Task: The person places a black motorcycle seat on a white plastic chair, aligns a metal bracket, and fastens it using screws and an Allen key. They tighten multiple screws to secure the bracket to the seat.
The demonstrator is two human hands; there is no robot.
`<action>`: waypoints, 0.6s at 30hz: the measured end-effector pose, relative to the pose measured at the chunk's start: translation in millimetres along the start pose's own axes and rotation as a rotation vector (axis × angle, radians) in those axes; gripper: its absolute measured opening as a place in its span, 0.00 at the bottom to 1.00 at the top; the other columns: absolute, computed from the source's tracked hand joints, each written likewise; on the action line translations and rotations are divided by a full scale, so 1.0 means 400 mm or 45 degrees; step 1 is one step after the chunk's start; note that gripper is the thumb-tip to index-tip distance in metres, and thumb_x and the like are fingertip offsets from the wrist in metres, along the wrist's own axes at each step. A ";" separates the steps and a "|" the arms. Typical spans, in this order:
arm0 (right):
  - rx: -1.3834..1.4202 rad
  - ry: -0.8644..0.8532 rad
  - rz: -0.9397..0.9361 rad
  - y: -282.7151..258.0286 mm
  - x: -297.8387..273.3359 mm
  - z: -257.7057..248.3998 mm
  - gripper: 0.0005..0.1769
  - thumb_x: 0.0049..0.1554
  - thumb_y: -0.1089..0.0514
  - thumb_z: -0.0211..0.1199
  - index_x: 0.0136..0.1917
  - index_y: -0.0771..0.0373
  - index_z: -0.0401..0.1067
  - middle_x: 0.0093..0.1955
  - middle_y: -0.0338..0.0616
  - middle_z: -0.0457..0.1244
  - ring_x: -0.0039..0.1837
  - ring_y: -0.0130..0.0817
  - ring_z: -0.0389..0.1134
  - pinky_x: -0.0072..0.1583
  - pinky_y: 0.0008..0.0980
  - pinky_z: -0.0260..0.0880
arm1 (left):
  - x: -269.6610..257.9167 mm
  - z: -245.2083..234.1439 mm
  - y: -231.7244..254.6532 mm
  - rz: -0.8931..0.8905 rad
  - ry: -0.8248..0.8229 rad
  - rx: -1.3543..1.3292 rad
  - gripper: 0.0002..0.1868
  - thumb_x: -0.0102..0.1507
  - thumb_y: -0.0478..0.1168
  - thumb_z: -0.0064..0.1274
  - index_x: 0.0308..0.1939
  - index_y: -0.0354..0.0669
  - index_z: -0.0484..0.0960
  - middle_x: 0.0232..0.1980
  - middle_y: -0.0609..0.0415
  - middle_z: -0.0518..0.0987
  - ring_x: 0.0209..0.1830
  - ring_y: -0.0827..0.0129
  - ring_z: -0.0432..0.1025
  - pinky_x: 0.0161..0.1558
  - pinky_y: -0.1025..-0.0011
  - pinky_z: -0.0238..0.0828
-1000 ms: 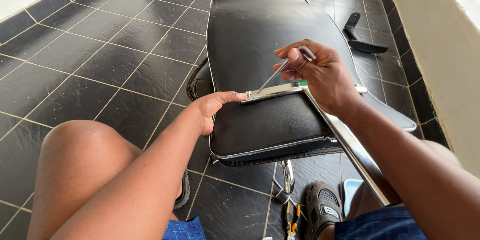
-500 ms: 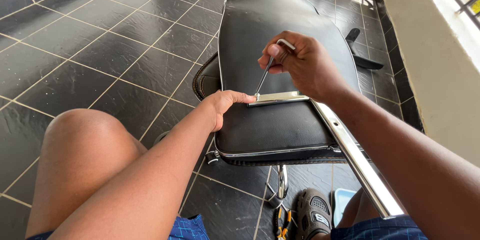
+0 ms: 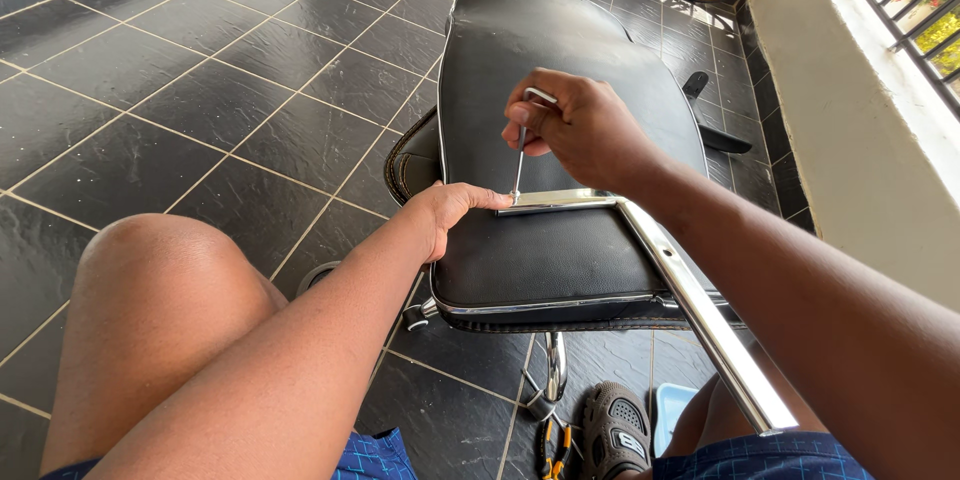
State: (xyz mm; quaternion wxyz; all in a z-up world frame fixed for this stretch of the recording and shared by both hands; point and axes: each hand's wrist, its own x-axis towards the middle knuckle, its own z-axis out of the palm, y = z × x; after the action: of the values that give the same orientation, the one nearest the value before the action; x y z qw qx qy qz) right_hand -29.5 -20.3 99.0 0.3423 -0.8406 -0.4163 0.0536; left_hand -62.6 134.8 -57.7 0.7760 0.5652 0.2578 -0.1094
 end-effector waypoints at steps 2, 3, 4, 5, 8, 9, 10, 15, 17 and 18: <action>-0.033 -0.014 -0.031 -0.013 0.004 0.000 0.11 0.65 0.53 0.56 0.52 0.62 0.71 0.41 0.40 0.71 0.46 0.26 0.75 0.51 0.29 0.81 | 0.004 0.003 -0.001 0.003 0.003 -0.002 0.56 0.42 0.43 0.73 0.68 0.27 0.59 0.63 0.28 0.74 0.59 0.43 0.76 0.62 0.44 0.69; -0.049 -0.021 -0.048 -0.019 0.006 -0.001 0.10 0.64 0.53 0.57 0.53 0.61 0.71 0.40 0.40 0.71 0.45 0.26 0.75 0.50 0.29 0.81 | 0.003 0.002 -0.001 0.005 0.019 0.023 0.58 0.43 0.43 0.73 0.70 0.28 0.56 0.65 0.27 0.72 0.61 0.43 0.74 0.63 0.43 0.67; -0.108 -0.017 -0.069 -0.025 0.007 -0.001 0.10 0.65 0.53 0.56 0.53 0.61 0.71 0.40 0.40 0.71 0.45 0.27 0.75 0.49 0.29 0.81 | 0.002 0.003 -0.002 0.007 0.034 0.049 0.59 0.44 0.44 0.74 0.71 0.29 0.53 0.66 0.27 0.69 0.63 0.42 0.71 0.64 0.42 0.64; -0.168 -0.013 -0.093 -0.030 0.008 -0.001 0.09 0.66 0.54 0.56 0.52 0.61 0.71 0.39 0.40 0.71 0.44 0.27 0.75 0.49 0.29 0.80 | 0.000 0.002 -0.002 0.012 0.051 0.073 0.61 0.45 0.44 0.74 0.72 0.29 0.50 0.68 0.26 0.67 0.64 0.42 0.69 0.64 0.41 0.62; -0.324 0.015 -0.041 -0.038 0.008 0.006 0.09 0.67 0.55 0.53 0.53 0.63 0.67 0.38 0.45 0.71 0.41 0.34 0.76 0.45 0.35 0.77 | -0.013 0.006 0.001 0.003 0.049 0.043 0.59 0.43 0.43 0.72 0.71 0.33 0.54 0.67 0.26 0.69 0.64 0.39 0.72 0.63 0.39 0.66; -0.374 0.026 -0.003 -0.039 0.008 0.010 0.09 0.68 0.55 0.52 0.54 0.64 0.66 0.38 0.47 0.70 0.40 0.37 0.76 0.44 0.38 0.76 | -0.018 0.009 0.002 0.000 0.054 0.050 0.59 0.43 0.43 0.72 0.71 0.33 0.54 0.67 0.26 0.69 0.64 0.40 0.72 0.62 0.38 0.66; -0.445 0.031 -0.031 -0.039 0.008 0.014 0.10 0.67 0.56 0.52 0.55 0.65 0.64 0.38 0.50 0.70 0.41 0.40 0.75 0.44 0.40 0.75 | -0.023 0.011 0.005 -0.003 0.058 0.057 0.59 0.43 0.43 0.73 0.71 0.33 0.54 0.67 0.26 0.69 0.64 0.40 0.71 0.62 0.38 0.67; -0.653 -0.042 -0.408 -0.042 0.010 0.026 0.23 0.66 0.47 0.53 0.58 0.71 0.58 0.46 0.62 0.69 0.46 0.54 0.74 0.45 0.48 0.74 | -0.037 0.013 0.006 -0.028 0.031 0.002 0.58 0.43 0.42 0.72 0.70 0.32 0.53 0.64 0.24 0.71 0.59 0.38 0.76 0.55 0.37 0.76; -0.709 -0.173 -0.231 -0.055 0.013 0.014 0.26 0.68 0.41 0.47 0.61 0.69 0.59 0.45 0.61 0.69 0.47 0.52 0.74 0.48 0.49 0.73 | -0.038 0.011 0.007 -0.021 -0.017 -0.055 0.56 0.43 0.41 0.72 0.68 0.30 0.55 0.61 0.24 0.74 0.56 0.38 0.79 0.52 0.39 0.78; -0.737 -0.237 -0.144 -0.064 0.017 0.005 0.29 0.69 0.38 0.44 0.63 0.67 0.59 0.44 0.60 0.69 0.48 0.50 0.73 0.50 0.50 0.72 | -0.038 0.010 0.008 -0.024 -0.012 -0.054 0.55 0.43 0.40 0.71 0.68 0.31 0.55 0.61 0.25 0.75 0.55 0.39 0.79 0.51 0.39 0.78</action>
State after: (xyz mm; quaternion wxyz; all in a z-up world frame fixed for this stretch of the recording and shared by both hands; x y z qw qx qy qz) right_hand -42.8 -3.3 114.9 0.0513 -0.8702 -0.4900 -0.0097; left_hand -72.6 130.5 -46.3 0.7879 0.5456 0.2618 -0.1138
